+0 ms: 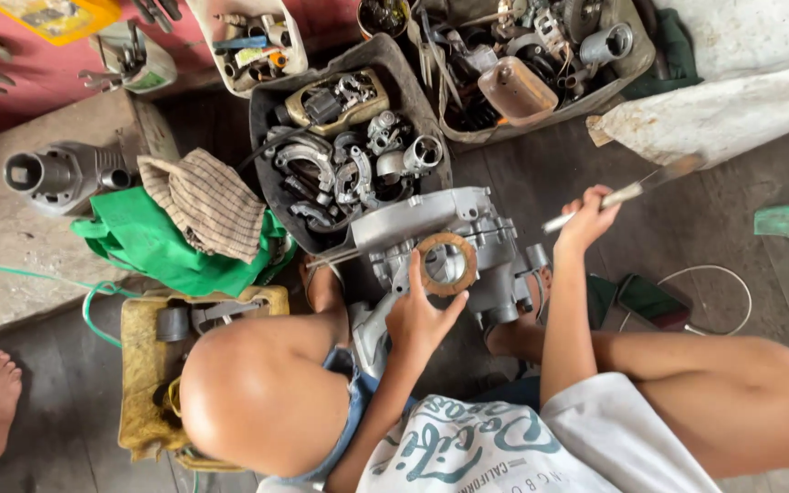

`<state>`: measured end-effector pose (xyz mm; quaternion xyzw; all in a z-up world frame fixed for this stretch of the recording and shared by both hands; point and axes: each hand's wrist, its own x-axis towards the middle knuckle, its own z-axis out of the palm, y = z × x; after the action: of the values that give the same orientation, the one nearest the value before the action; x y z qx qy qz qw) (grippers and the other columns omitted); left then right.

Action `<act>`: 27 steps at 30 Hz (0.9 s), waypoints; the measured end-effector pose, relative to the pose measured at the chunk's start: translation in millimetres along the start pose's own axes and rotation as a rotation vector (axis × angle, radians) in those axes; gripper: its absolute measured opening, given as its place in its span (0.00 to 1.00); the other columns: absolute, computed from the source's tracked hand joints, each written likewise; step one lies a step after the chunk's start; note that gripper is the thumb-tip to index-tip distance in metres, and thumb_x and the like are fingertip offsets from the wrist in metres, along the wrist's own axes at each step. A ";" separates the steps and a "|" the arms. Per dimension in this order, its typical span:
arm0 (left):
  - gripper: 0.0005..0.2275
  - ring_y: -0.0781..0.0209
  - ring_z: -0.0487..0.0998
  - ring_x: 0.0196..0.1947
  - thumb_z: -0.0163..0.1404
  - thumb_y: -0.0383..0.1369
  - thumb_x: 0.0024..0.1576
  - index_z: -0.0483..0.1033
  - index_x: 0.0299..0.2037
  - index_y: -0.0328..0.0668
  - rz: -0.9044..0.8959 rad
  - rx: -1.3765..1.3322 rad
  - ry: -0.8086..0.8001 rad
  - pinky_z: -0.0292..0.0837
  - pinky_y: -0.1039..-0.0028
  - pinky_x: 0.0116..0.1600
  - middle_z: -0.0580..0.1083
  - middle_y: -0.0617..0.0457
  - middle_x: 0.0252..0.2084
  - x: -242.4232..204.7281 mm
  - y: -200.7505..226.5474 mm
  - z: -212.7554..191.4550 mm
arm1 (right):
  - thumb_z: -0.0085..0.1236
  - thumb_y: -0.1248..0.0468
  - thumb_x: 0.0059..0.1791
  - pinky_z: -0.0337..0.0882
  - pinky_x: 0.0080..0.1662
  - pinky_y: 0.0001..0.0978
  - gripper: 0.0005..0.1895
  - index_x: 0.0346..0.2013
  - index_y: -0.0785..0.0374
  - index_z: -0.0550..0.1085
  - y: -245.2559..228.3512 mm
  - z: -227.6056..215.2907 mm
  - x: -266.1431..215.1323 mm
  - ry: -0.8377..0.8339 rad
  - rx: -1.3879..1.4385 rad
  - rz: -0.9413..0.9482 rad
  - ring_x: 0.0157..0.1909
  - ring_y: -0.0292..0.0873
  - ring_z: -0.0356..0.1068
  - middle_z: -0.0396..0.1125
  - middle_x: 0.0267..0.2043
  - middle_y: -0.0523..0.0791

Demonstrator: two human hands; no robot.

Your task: The person sits on the floor and uses a metal scraper to clean a circular gasket on a silver engine casing. They repeatedly scrape the surface of the gasket and the surrounding metal area to remove residue.

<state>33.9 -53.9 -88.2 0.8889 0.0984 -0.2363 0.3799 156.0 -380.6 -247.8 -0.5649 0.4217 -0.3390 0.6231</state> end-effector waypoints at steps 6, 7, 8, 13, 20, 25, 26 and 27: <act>0.48 0.45 0.84 0.27 0.60 0.62 0.44 0.58 0.73 0.49 0.064 0.346 0.209 0.77 0.58 0.32 0.78 0.44 0.31 7.3 3.6 20.4 | 0.54 0.65 0.51 0.64 0.25 0.25 0.06 0.41 0.52 0.70 -97.3 5.3 -46.7 -0.099 0.202 -0.026 0.22 0.34 0.59 0.57 0.30 0.40; 0.48 0.48 0.83 0.26 0.62 0.61 0.41 0.62 0.71 0.47 0.080 0.410 0.247 0.77 0.60 0.30 0.78 0.46 0.33 10.5 6.4 22.0 | 0.55 0.65 0.52 0.63 0.25 0.25 0.05 0.42 0.51 0.70 -109.3 6.8 -60.8 -0.154 0.220 -0.020 0.22 0.34 0.58 0.57 0.30 0.39; 0.48 0.48 0.83 0.26 0.62 0.61 0.41 0.62 0.71 0.47 0.079 0.407 0.247 0.77 0.60 0.30 0.78 0.46 0.33 15.7 5.3 23.3 | 0.55 0.65 0.52 0.63 0.25 0.25 0.05 0.42 0.51 0.70 -118.8 8.2 -85.0 -0.155 0.218 -0.022 0.22 0.34 0.58 0.57 0.30 0.39; 0.41 0.45 0.83 0.27 0.67 0.53 0.42 0.66 0.67 0.51 0.061 0.482 0.266 0.80 0.53 0.35 0.61 0.50 0.56 15.1 13.4 7.7 | 0.52 0.62 0.52 0.60 0.27 0.23 0.05 0.41 0.51 0.67 -144.5 -14.4 -191.3 -0.410 0.164 0.136 0.23 0.31 0.55 0.54 0.30 0.38; 0.45 0.51 0.82 0.37 0.69 0.57 0.34 0.72 0.62 0.43 0.344 0.396 0.545 0.65 0.46 0.60 0.62 0.45 0.60 -10.1 11.7 -5.5 | 0.44 0.64 0.57 0.65 0.31 0.25 0.09 0.51 0.63 0.67 -151.5 -72.2 -239.7 -0.744 0.026 0.204 0.26 0.33 0.58 0.58 0.34 0.43; 0.58 0.38 0.71 0.58 0.66 0.61 0.29 0.61 0.70 0.31 0.377 0.334 0.540 0.59 0.36 0.63 0.66 0.39 0.57 0.1 1.7 25.2 | 0.44 0.66 0.58 0.66 0.26 0.28 0.24 0.69 0.67 0.60 -189.2 -98.8 -248.0 -0.913 -0.494 -0.038 0.24 0.37 0.62 0.67 0.30 0.49; 0.58 0.38 0.71 0.58 0.66 0.61 0.29 0.61 0.70 0.31 0.368 0.338 0.539 0.59 0.36 0.63 0.66 0.39 0.57 1.0 3.3 25.1 | 0.44 0.66 0.58 0.66 0.26 0.28 0.24 0.69 0.67 0.60 -195.8 -100.6 -249.7 -0.920 -0.494 -0.031 0.24 0.37 0.62 0.67 0.30 0.49; 0.53 0.37 0.70 0.59 0.59 0.63 0.38 0.61 0.69 0.29 0.386 0.250 0.578 0.59 0.36 0.64 0.67 0.38 0.58 2.8 5.8 24.8 | 0.45 0.66 0.58 0.68 0.29 0.33 0.26 0.72 0.63 0.59 -202.6 -101.6 -250.5 -0.934 -0.612 -0.103 0.26 0.41 0.65 0.70 0.31 0.50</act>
<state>29.8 -75.8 -100.8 0.9607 0.0026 0.0904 0.2625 -29.2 -224.7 -12.2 -0.8299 0.1518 0.0553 0.5340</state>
